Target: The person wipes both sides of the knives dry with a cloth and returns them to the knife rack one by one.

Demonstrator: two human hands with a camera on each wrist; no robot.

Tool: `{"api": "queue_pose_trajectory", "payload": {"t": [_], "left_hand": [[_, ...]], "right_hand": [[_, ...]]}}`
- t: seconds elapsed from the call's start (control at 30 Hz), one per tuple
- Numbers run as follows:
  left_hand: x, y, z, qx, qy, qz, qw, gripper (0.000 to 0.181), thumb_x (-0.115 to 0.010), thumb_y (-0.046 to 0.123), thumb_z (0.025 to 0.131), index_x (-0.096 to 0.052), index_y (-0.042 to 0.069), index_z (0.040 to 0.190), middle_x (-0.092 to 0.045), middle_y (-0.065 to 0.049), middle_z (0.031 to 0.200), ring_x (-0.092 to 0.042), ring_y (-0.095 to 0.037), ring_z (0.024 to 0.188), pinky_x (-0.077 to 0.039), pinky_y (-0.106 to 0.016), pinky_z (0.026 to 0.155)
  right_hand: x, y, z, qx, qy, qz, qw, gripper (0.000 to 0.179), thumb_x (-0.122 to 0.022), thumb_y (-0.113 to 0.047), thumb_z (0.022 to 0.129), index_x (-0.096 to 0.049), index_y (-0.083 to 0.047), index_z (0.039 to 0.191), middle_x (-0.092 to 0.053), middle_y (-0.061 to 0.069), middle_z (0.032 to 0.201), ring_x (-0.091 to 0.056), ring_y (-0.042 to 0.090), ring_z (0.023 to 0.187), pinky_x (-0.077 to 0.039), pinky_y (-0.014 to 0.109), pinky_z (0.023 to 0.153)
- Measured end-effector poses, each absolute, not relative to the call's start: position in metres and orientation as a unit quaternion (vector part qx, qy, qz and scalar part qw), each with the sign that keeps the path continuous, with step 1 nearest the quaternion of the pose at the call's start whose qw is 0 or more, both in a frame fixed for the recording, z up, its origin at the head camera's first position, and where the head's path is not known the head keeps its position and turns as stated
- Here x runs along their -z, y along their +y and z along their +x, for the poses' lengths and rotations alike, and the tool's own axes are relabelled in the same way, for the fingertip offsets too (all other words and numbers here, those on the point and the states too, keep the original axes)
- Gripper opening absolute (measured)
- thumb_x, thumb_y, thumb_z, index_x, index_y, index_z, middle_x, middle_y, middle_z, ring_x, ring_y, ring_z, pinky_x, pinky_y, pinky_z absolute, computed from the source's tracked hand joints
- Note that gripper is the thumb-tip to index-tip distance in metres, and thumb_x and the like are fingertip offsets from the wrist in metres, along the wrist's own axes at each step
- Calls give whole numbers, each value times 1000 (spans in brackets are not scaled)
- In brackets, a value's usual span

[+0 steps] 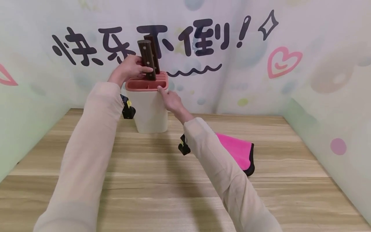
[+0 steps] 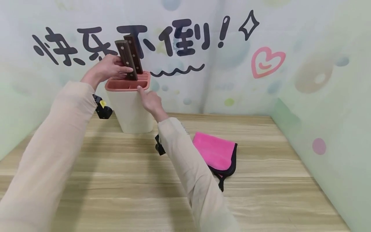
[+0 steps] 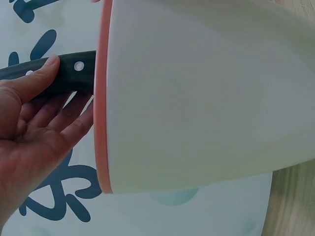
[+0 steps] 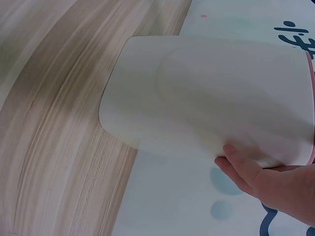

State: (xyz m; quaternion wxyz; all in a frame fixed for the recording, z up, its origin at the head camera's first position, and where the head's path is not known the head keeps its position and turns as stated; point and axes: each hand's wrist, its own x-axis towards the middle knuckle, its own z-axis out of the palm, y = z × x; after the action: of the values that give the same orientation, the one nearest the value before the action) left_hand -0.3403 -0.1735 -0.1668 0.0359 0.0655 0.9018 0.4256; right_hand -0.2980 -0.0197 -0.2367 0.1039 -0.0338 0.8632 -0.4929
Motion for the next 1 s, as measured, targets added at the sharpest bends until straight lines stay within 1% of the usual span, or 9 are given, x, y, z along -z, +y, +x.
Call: {"api": "queue_pose_trajectory", "payload": {"t": [0.37,0.47,0.57,0.63,0.73,0.8,0.87,0.93,1.0], "left_hand": [[175,-171,-345,-475,878,54,36,49,-52,19,90,-37,-2,132,-46,-24,127,-54,-25,105,-41,-33,95],[177,-171,-343,-460,886,50,33,53,-52,26,90,-36,0,133,-46,-22,127,-52,-26,108,-37,-34,99],[182,-173,-337,-436,898,50,17,63,-50,37,89,-29,2,137,-43,-21,131,-45,-29,117,-31,-37,103],[186,-172,-330,-413,909,52,-17,70,-48,43,88,-23,2,139,-36,-20,136,-38,-30,123,-27,-40,105],[194,-171,-316,-377,918,62,-106,75,-45,44,89,-13,0,140,-23,-20,143,-24,-31,131,-22,-42,107],[200,-170,-304,-357,915,71,-174,73,-43,42,90,-13,-1,140,-19,-20,144,-18,-30,133,-17,-40,109],[208,-170,-289,-348,907,84,-223,68,-41,39,92,-14,-1,140,-17,-19,145,-14,-28,134,-13,-39,110],[219,-174,-274,-349,896,106,-255,64,-41,36,93,-18,-2,139,-19,-19,144,-13,-27,134,-11,-38,110],[233,-179,-257,-352,892,125,-255,62,-38,36,93,-18,-1,139,-19,-19,144,-14,-29,134,-10,-41,110]], "right_hand": [[239,-14,-299,504,858,-18,97,63,-31,-53,92,-38,-4,130,-48,10,124,-49,22,103,-45,32,89],[240,-12,-299,499,861,-33,89,64,-29,-53,92,-37,-4,131,-46,11,127,-47,22,109,-42,33,92],[244,-7,-297,483,869,-64,92,63,-27,-52,93,-36,-4,133,-43,11,132,-44,21,117,-38,33,97],[248,-1,-294,460,878,-83,97,63,-24,-51,93,-34,-5,135,-40,9,135,-39,20,122,-34,33,100],[255,8,-289,427,892,-108,98,64,-23,-51,94,-32,-4,136,-37,10,137,-35,22,125,-31,35,103],[260,16,-284,401,902,-129,90,64,-24,-50,94,-30,-3,136,-36,11,138,-35,23,126,-30,36,103],[267,24,-278,370,912,-160,76,63,-27,-49,94,-30,-1,136,-37,13,137,-35,24,125,-30,36,104],[274,32,-271,337,919,-196,62,61,-30,-45,95,-31,1,135,-38,16,136,-36,25,125,-29,36,104],[282,41,-262,300,925,-227,54,61,-33,-44,95,-31,2,135,-37,17,136,-35,26,126,-28,36,105]]}}
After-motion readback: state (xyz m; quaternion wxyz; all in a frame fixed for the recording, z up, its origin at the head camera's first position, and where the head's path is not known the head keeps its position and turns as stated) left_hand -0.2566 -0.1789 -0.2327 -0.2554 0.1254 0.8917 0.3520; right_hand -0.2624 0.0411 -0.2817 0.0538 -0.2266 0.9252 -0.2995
